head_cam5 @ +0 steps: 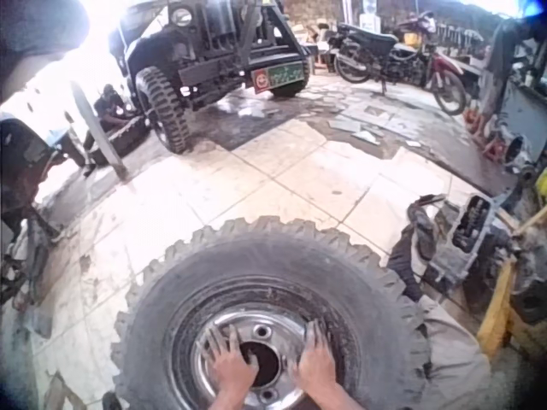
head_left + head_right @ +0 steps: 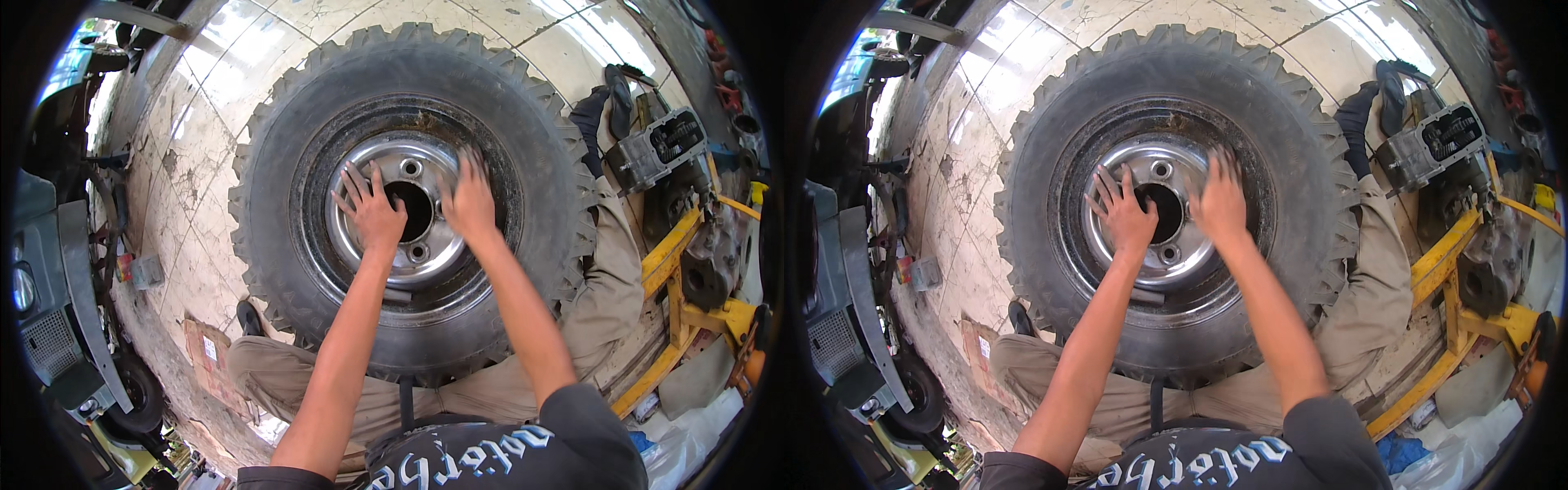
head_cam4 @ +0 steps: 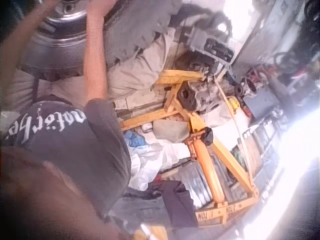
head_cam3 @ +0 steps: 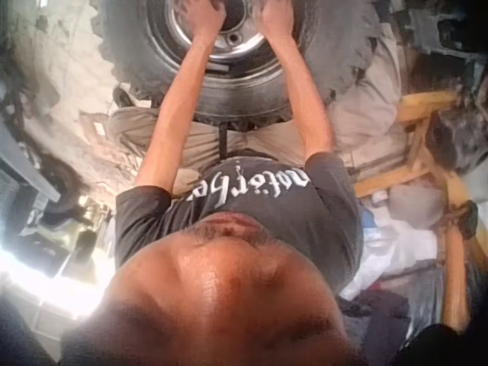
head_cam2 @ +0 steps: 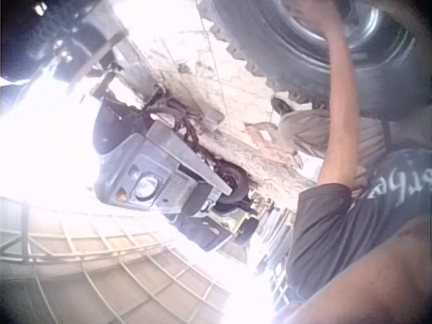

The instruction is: The person sits on the floor and scrubs the metal rim of a large tire with a small abrasive pad. They repeatedly rub the inner and outer surfaces of the rim, focusing on the area around the lug nut holes.

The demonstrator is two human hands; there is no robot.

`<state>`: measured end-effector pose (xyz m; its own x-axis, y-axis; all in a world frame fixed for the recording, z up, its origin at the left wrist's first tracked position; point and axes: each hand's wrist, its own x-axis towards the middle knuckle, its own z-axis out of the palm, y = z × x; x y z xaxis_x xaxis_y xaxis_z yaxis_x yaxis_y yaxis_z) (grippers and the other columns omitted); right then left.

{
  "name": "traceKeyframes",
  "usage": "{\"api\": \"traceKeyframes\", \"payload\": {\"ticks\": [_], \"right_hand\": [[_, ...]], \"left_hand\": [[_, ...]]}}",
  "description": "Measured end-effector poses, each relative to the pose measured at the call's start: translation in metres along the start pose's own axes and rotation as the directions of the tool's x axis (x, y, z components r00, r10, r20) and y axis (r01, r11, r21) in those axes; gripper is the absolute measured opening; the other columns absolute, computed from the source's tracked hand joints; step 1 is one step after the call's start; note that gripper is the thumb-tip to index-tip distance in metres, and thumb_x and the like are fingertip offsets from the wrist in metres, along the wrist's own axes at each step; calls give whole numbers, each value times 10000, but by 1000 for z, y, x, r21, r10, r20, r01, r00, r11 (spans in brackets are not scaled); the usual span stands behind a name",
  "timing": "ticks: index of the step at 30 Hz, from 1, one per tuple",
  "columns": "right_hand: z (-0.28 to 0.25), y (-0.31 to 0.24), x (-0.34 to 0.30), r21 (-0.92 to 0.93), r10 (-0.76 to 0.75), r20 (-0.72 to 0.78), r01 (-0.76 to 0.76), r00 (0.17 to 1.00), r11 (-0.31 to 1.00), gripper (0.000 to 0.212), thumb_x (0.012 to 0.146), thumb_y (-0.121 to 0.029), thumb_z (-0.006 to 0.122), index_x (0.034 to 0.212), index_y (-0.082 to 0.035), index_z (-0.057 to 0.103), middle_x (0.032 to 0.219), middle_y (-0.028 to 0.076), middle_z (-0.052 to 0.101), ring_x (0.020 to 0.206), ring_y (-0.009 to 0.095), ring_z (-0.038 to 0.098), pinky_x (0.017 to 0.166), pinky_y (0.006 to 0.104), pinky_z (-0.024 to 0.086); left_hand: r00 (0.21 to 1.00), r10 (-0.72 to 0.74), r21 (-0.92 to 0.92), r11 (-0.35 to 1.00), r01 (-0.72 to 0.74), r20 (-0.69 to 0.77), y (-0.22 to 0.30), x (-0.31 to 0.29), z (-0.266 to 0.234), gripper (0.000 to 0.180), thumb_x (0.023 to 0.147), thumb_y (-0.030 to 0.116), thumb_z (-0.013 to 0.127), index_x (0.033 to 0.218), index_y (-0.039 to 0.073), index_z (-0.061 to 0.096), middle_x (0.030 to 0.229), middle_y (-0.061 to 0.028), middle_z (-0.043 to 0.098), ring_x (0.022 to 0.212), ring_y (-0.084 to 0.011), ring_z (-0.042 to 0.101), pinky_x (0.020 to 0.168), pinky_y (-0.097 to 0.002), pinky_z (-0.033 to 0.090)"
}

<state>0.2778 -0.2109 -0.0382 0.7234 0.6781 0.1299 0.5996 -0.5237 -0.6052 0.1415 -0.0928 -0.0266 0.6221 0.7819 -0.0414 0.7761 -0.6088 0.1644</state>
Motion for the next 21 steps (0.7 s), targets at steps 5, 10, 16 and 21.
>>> {"api": "traceKeyframes", "payload": {"ticks": [5, 10, 16, 21], "right_hand": [[16, -1, 51, -51, -120, 118, 127, 986, 991, 721, 971, -434, 594, 1426, 97, 419, 1480, 306, 446, 1418, 429, 389, 1211, 501, 264], [-22, -20, -61, 42, 164, 139, -172, 977, 984, 937, 930, -424, 667, 1489, 168, 204, 1531, 421, 251, 1448, 534, 269, 1212, 520, 251], [0, -28, -74, -155, 167, -37, -171, 985, 973, 957, 934, -480, 643, 1472, 180, 206, 1485, 460, 276, 1417, 557, 305, 1206, 535, 258], [0, 1, 15, -36, -32, -2, 32, 999, 999, 700, 996, -417, 565, 1406, 122, 390, 1496, 351, 383, 1404, 481, 378, 1188, 499, 306]], "left_hand": [[999, 23, -32, 999, -24, -27, 2, 3, 2, 877, 804, 274, 723, 1576, 147, 326, 1664, -250, 120, 1559, -389, 70, 1229, -623, 2], [999, 8, -43, 999, -10, -42, -6, 0, 5, 867, 814, 279, 698, 1583, 148, 317, 1661, -258, 124, 1559, -391, 67, 1228, -626, -2], [999, 10, -35, 999, -11, -36, -4, 0, 7, 863, 812, 279, 692, 1581, 148, 322, 1659, -262, 127, 1556, -396, 73, 1227, -629, -2], [998, 33, -30, 999, -34, -45, 1, 3, 2, 863, 809, 280, 697, 1578, 151, 327, 1661, -254, 127, 1557, -391, 77, 1230, -624, -2]]}}
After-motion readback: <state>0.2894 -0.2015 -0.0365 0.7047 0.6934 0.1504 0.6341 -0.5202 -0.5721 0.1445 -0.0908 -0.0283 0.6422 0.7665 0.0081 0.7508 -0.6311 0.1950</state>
